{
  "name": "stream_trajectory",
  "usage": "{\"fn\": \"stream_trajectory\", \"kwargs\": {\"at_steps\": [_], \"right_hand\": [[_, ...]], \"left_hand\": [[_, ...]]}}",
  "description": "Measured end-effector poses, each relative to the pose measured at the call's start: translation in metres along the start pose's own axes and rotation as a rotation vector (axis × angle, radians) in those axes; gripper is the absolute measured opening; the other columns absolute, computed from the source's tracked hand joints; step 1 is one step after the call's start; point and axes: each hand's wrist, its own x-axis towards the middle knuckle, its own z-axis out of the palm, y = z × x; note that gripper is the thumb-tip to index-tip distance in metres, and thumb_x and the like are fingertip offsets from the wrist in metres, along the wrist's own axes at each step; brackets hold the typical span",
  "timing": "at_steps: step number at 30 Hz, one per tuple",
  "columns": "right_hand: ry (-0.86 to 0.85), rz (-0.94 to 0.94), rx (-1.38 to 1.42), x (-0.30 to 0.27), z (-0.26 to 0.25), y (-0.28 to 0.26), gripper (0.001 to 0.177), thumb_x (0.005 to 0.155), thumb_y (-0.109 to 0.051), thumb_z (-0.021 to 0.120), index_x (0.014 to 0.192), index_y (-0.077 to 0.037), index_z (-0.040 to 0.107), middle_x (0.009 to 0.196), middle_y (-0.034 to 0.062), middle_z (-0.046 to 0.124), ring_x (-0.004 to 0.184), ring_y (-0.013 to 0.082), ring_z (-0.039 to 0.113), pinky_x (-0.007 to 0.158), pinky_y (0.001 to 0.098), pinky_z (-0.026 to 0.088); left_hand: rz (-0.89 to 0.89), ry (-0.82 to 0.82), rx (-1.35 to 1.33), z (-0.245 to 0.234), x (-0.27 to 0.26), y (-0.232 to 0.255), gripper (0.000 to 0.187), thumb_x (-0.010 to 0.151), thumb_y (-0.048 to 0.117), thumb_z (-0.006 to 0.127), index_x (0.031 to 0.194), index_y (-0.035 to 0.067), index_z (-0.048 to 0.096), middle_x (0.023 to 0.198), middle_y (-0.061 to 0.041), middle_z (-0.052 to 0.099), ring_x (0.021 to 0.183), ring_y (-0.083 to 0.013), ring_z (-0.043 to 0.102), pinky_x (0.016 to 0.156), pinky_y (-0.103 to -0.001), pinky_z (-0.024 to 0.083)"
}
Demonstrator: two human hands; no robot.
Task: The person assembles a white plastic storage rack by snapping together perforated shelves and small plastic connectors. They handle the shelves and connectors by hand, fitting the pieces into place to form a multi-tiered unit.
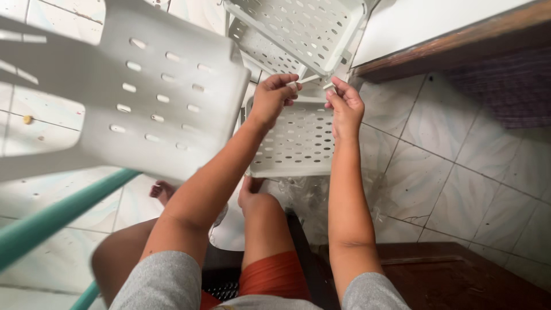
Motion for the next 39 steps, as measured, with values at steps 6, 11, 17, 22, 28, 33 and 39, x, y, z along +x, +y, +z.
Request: {"fn": "stream_trajectory", "kwargs": {"at_steps": [6, 11, 17, 22, 28, 33, 39], "right_hand": [[0.065, 0.09, 0.087, 0.036, -0.008, -0.009, 0.03, 0.092, 0.006, 0.068, 0.122, 0.003, 0.067, 0.1, 0.0064, 0.07, 0.083, 0.0123, 0.066, 0.074, 0.0283, 0.058], [0.147, 0.171, -0.068, 0.098, -0.036, -0.007, 0.024, 0.091, 0.005, 0.068, 0.116, 0.003, 0.069, 0.09, 0.0048, 0.069, 0.072, 0.0108, 0.062, 0.066, 0.0257, 0.054], [0.3, 0.108, -0.276, 0.197, -0.064, 0.025, 0.019, 0.087, 0.001, 0.077, 0.104, 0.003, 0.071, 0.083, 0.0039, 0.071, 0.066, 0.0094, 0.064, 0.059, 0.0246, 0.054], [0.377, 0.132, -0.539, 0.28, -0.081, 0.055, 0.015, 0.083, -0.004, 0.083, 0.096, -0.003, 0.075, 0.081, 0.0031, 0.074, 0.061, 0.0083, 0.063, 0.052, 0.0233, 0.051], [0.347, -0.093, -0.788, 0.333, -0.096, 0.078, 0.015, 0.081, -0.004, 0.087, 0.088, -0.005, 0.074, 0.081, 0.0031, 0.075, 0.069, 0.0106, 0.066, 0.063, 0.0262, 0.054], [0.268, -0.08, -1.051, 0.331, -0.09, 0.082, 0.011, 0.085, -0.006, 0.084, 0.087, -0.003, 0.073, 0.086, 0.0044, 0.076, 0.074, 0.0131, 0.07, 0.072, 0.0299, 0.058], [0.31, 0.357, -0.368, 0.333, -0.096, 0.076, 0.027, 0.088, -0.002, 0.078, 0.115, -0.003, 0.078, 0.098, 0.0071, 0.075, 0.077, 0.0146, 0.063, 0.066, 0.0335, 0.045]], "left_hand": [[-0.154, 0.076, -0.143, 0.029, 0.025, 0.028, 0.035, 0.09, 0.0, 0.067, 0.124, -0.006, 0.059, 0.097, -0.007, 0.07, 0.09, -0.0215, 0.074, 0.081, -0.035, 0.063], [-0.133, 0.176, -0.047, 0.051, 0.068, 0.059, 0.031, 0.094, 0.001, 0.066, 0.124, -0.002, 0.062, 0.094, -0.006, 0.067, 0.08, -0.018, 0.07, 0.073, -0.032, 0.059], [-0.014, 0.224, -0.03, 0.024, 0.121, 0.099, 0.022, 0.096, -0.002, 0.066, 0.117, -0.002, 0.06, 0.095, -0.009, 0.066, 0.08, -0.0166, 0.068, 0.073, -0.031, 0.06], [-0.01, 0.214, 0.128, 0.006, 0.17, 0.117, 0.019, 0.091, -0.004, 0.067, 0.109, -0.003, 0.06, 0.098, -0.008, 0.067, 0.086, -0.0169, 0.073, 0.078, -0.032, 0.066], [-0.034, 0.183, 0.217, -0.004, 0.192, 0.102, 0.018, 0.092, -0.003, 0.069, 0.109, -0.004, 0.063, 0.097, -0.008, 0.069, 0.085, -0.0138, 0.072, 0.08, -0.029, 0.065], [-0.067, 0.183, 0.208, -0.005, 0.197, 0.089, 0.017, 0.092, -0.002, 0.069, 0.107, -0.005, 0.064, 0.092, -0.006, 0.072, 0.082, -0.0112, 0.071, 0.078, -0.027, 0.063], [-0.084, 0.211, 0.283, -0.005, 0.207, 0.087, 0.02, 0.091, -0.003, 0.067, 0.111, -0.005, 0.067, 0.091, -0.006, 0.072, 0.078, -0.0098, 0.069, 0.075, -0.024, 0.059]]}}
